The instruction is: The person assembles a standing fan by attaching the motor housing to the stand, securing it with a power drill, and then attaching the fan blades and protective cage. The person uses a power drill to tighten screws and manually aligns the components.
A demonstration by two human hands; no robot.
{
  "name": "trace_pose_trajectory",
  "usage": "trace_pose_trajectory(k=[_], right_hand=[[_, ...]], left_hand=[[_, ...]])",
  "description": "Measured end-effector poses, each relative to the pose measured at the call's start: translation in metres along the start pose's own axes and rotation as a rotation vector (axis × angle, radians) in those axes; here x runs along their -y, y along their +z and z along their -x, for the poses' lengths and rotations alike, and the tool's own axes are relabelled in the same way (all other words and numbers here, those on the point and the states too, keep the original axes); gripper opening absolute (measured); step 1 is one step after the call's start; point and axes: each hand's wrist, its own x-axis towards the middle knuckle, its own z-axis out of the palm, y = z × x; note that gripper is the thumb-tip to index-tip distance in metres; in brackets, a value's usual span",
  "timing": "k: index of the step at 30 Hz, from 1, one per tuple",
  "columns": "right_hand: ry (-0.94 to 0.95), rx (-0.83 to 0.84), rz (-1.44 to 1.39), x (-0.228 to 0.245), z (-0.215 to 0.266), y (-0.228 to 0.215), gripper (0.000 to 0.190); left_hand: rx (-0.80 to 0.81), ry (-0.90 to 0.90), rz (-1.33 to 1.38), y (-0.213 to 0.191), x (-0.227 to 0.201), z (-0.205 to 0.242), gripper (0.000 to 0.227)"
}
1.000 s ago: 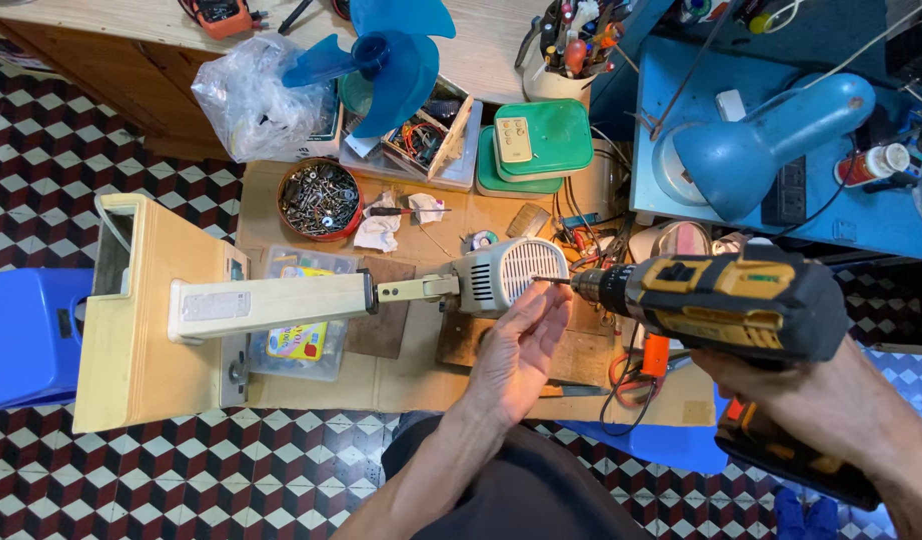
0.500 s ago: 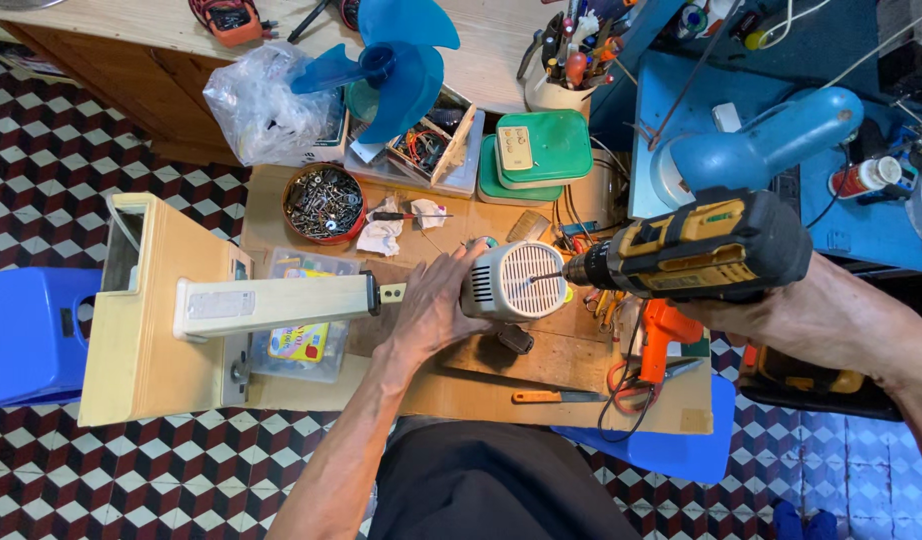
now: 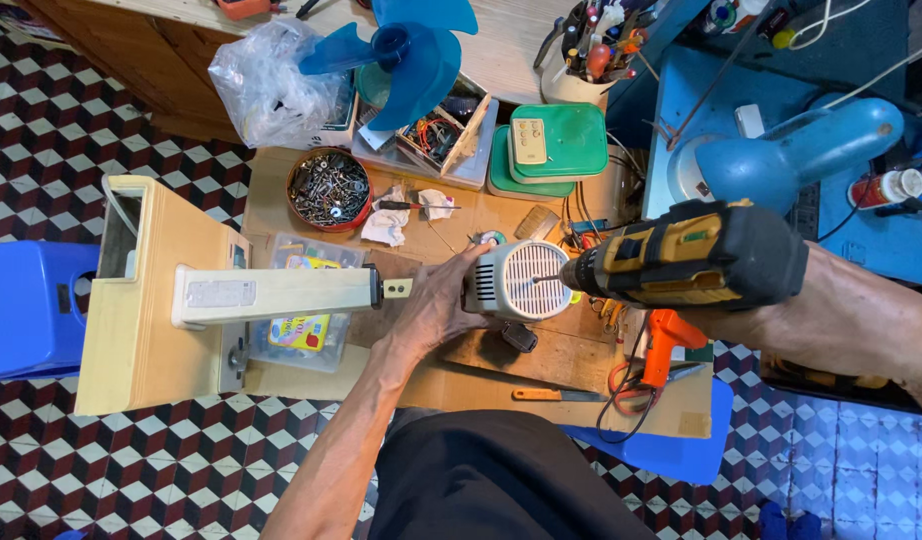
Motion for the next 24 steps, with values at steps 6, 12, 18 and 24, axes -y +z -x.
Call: trace_pose_trajectory(k=[6,12,18,24], right_hand=[[0.547,0.129,0.164,0.025,-0.013,-0.005,0.054],[0.458,0.32,0.595,0.026,-0.013,-0.014,0.099],[0.375,0.304,0.602,0.026,-0.018,-0.019,0.109],[0.661,0.289,0.622,0.009,-0.007,-0.038,0.054]], left_hand=[[-0.02,0.013,0.032,0.002,0.001,-0.002,0.118],[-0.014,0.005,-0.002,0.001,0.001,-0.001,0.117],[-0.018,0.016,0.02,-0.001,-0.003,-0.002,0.116],[-0.004,0.016,-0.003,-0.007,-0.004,0.0,0.11]])
